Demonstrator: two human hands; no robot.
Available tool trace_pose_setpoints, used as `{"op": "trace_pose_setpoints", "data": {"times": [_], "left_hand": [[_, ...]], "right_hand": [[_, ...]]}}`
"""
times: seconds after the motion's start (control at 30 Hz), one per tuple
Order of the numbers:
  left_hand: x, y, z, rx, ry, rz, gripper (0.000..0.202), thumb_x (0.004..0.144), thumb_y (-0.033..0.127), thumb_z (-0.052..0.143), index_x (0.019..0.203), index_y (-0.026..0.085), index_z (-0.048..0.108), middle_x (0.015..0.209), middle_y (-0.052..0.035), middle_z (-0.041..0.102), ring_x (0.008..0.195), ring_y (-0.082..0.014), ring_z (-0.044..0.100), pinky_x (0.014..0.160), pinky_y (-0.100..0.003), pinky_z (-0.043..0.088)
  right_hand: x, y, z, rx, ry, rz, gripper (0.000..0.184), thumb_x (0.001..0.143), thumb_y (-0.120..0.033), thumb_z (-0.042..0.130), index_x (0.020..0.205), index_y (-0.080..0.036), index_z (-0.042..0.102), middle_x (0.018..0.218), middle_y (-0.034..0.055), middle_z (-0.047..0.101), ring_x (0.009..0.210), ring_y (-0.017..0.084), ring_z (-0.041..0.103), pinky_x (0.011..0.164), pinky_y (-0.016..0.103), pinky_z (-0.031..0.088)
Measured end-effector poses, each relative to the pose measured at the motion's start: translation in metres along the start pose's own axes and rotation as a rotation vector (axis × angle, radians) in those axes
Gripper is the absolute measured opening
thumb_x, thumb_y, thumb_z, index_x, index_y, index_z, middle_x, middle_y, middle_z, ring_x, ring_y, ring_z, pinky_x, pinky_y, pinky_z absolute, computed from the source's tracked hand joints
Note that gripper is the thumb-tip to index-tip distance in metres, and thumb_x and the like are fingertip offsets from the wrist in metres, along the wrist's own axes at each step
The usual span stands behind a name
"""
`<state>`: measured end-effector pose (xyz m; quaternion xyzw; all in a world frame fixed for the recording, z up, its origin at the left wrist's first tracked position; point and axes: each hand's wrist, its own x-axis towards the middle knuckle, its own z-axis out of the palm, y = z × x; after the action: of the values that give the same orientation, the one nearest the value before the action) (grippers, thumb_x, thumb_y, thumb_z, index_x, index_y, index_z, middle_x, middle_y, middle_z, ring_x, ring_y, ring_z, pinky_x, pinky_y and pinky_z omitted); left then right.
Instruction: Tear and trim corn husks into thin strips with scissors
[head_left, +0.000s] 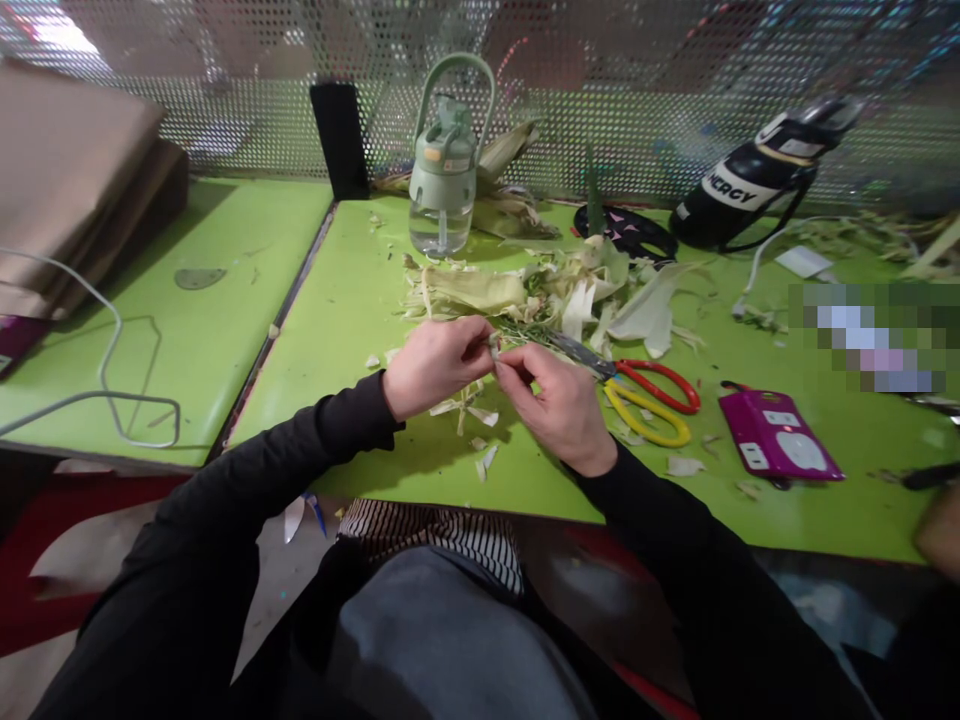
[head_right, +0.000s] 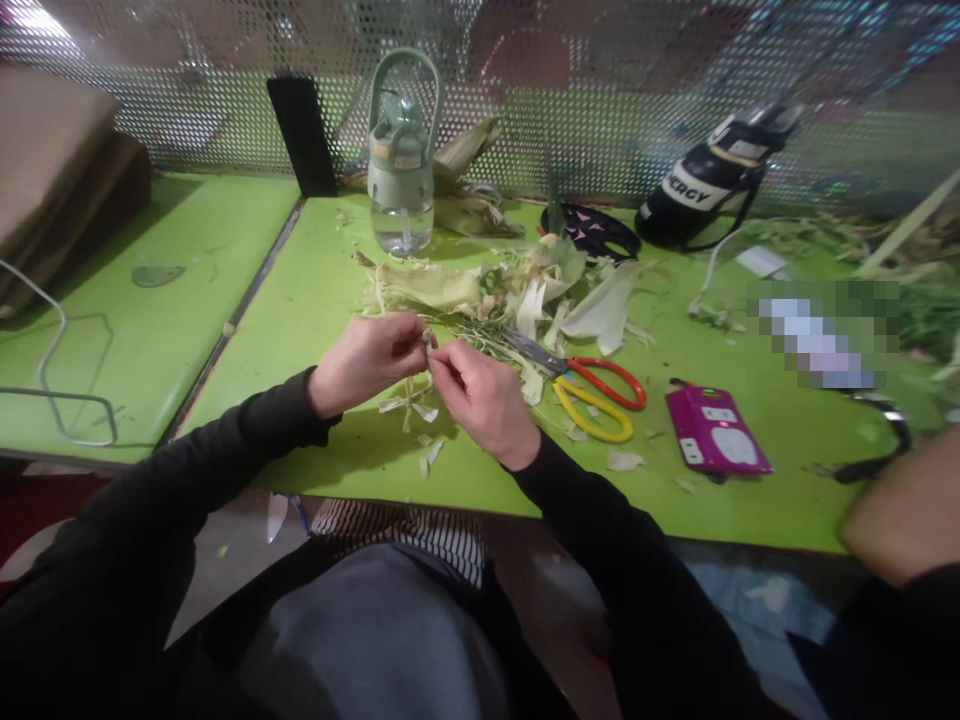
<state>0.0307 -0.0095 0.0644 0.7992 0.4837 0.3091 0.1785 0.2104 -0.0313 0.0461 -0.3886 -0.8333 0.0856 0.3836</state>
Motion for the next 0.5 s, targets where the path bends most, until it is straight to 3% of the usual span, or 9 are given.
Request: {"op": "trace_pose_setpoints", "data": {"times": [0.13, 0.2, 0.43, 0.5], "left_hand": [[-0.001, -0.002, 0.002, 0.032, -0.025, 0.036, 0.011, 0.079, 0.011, 0.056, 0.069, 0.015, 0.06, 0.056, 0.0033, 0.052, 0.051, -0.0071, 0.037, 0.052, -0.023, 0.029], [-0.002, -0.002, 0.002, 0.039, -0.052, 0.048, 0.012, 0.08, 0.013, 0.056, 0.068, 0.015, 0.059, 0.055, 0.0033, 0.051, 0.05, -0.0069, 0.036, 0.051, -0.024, 0.028], [-0.002, 0.004, -0.005, -0.043, -0.163, 0.021, 0.012, 0.078, 0.014, 0.057, 0.066, 0.015, 0.056, 0.055, 0.0035, 0.052, 0.049, -0.0058, 0.036, 0.05, -0.023, 0.029], [-0.001, 0.005, -0.009, -0.144, -0.242, -0.03, 0.008, 0.077, 0.013, 0.058, 0.07, 0.014, 0.059, 0.058, 0.0028, 0.057, 0.05, -0.0061, 0.043, 0.05, -0.022, 0.034]], "right_hand": [[0.001, 0.001, 0.0, 0.082, 0.04, 0.125, 0.018, 0.095, -0.035, 0.062, 0.105, -0.02, 0.063, 0.085, 0.0026, 0.071, 0.07, 0.015, 0.067, 0.064, 0.028, 0.053], [0.002, 0.002, 0.0, 0.081, 0.06, 0.095, 0.025, 0.095, -0.035, 0.063, 0.116, -0.02, 0.062, 0.095, 0.0052, 0.073, 0.079, 0.017, 0.069, 0.071, 0.03, 0.056], [0.002, 0.006, 0.001, -0.069, 0.117, -0.129, 0.011, 0.095, -0.02, 0.062, 0.106, -0.021, 0.066, 0.095, 0.0053, 0.074, 0.086, 0.017, 0.07, 0.078, 0.031, 0.056], [0.001, 0.006, 0.001, -0.048, 0.115, -0.143, 0.011, 0.094, -0.019, 0.064, 0.104, -0.022, 0.066, 0.093, 0.0041, 0.073, 0.084, 0.017, 0.07, 0.077, 0.03, 0.056]]}}
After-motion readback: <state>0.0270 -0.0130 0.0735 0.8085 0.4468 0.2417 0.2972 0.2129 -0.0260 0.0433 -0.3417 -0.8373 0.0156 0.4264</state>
